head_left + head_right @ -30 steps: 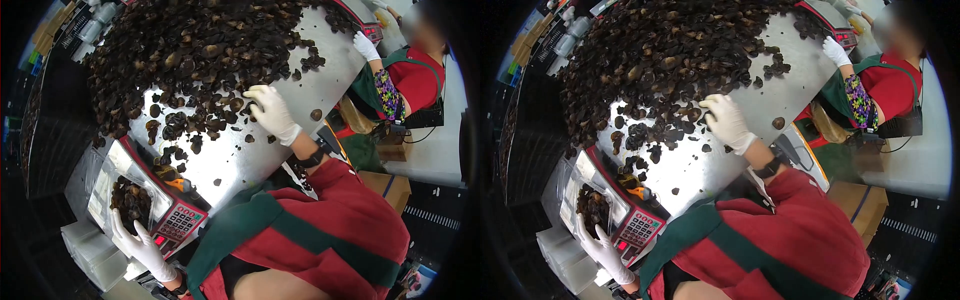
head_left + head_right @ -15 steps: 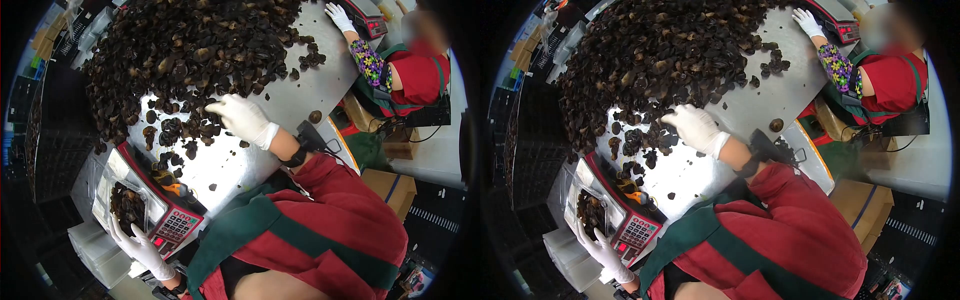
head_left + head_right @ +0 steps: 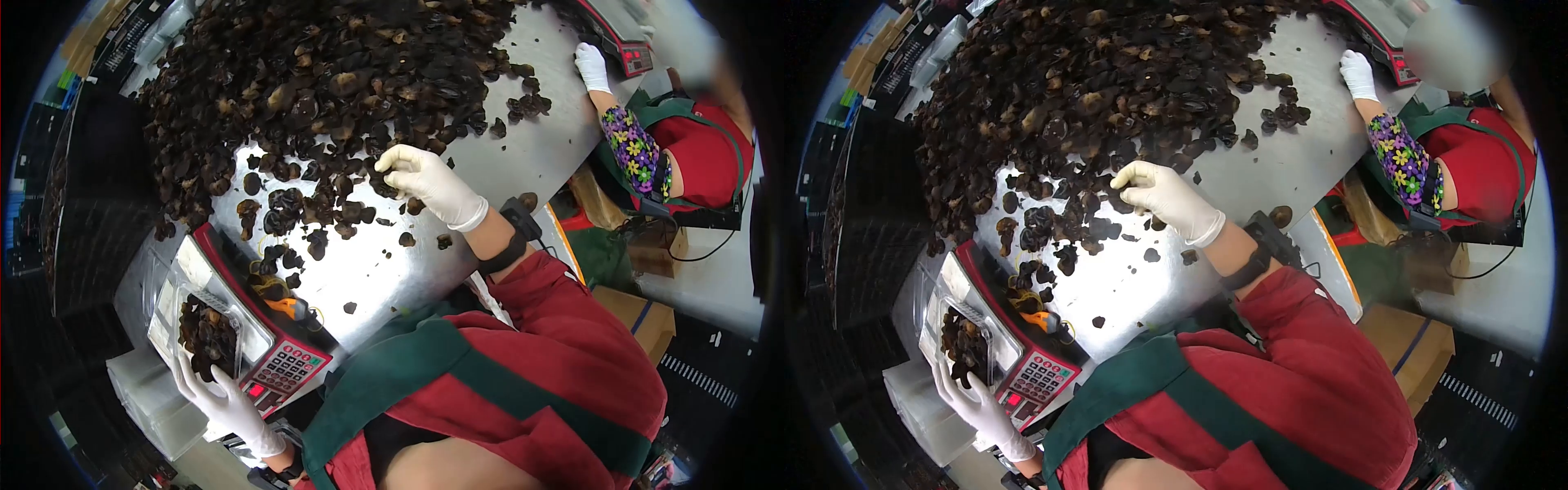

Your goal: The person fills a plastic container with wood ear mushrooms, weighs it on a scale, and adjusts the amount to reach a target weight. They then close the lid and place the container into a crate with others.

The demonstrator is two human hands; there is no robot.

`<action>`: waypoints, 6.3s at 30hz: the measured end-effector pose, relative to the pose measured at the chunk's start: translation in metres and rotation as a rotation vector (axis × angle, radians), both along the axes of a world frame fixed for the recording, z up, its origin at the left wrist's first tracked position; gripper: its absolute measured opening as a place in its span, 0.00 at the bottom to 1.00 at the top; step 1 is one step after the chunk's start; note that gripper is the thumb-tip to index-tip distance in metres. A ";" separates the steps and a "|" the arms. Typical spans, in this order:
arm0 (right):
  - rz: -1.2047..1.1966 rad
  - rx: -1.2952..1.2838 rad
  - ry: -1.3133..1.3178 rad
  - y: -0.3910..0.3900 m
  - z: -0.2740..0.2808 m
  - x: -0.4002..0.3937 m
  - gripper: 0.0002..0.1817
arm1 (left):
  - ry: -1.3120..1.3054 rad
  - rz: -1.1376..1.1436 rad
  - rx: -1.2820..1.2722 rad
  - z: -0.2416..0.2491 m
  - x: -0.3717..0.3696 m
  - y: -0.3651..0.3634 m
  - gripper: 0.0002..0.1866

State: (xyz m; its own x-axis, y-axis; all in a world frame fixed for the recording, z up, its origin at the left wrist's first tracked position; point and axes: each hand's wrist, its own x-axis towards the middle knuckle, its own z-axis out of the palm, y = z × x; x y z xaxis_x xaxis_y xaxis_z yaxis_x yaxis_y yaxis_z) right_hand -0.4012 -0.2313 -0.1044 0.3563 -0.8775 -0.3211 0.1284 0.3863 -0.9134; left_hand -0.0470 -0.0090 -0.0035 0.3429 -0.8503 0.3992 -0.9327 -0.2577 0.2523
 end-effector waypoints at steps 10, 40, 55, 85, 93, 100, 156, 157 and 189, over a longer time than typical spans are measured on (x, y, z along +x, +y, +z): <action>0.158 0.336 -0.812 0.027 -0.007 0.019 0.21 | 0.583 -0.484 0.111 0.002 -0.110 -0.060 0.24; -0.356 -0.645 1.214 0.088 -0.031 -0.184 0.11 | 2.170 -0.107 0.389 -0.068 -0.172 -0.063 0.15; -0.263 -0.806 1.129 -0.113 -0.002 -0.107 0.24 | 2.180 -0.030 0.279 -0.070 -0.164 -0.047 0.14; 0.385 0.428 -0.575 -0.047 0.017 0.092 0.14 | 0.888 -0.035 -0.247 0.025 -0.054 -0.005 0.10; 0.469 0.626 -0.632 -0.004 0.024 0.132 0.18 | -0.087 -0.063 -0.179 0.013 -0.018 -0.039 0.28; 0.507 0.575 -0.480 0.029 0.033 0.121 0.19 | 0.286 -0.544 -0.031 -0.001 -0.092 -0.073 0.27; -0.301 0.004 -0.241 -0.077 -0.008 -0.131 0.10 | 0.323 -0.773 0.547 -0.078 -0.146 -0.034 0.10; -0.288 0.082 -0.416 -0.075 -0.011 -0.134 0.11 | 0.325 -0.774 0.547 -0.080 -0.145 -0.034 0.10; 0.006 -0.218 -0.037 -0.014 0.031 -0.086 0.28 | 0.287 -0.838 0.684 -0.065 -0.132 -0.018 0.09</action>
State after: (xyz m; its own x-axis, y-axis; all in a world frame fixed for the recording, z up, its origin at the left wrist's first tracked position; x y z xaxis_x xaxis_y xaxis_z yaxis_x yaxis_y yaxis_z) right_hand -0.4874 -0.2453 -0.0737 0.3697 -0.9225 -0.1108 0.1615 0.1812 -0.9701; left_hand -0.1788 -0.0270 -0.0681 -0.4373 -0.8659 -0.2429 -0.8067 0.2582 0.5315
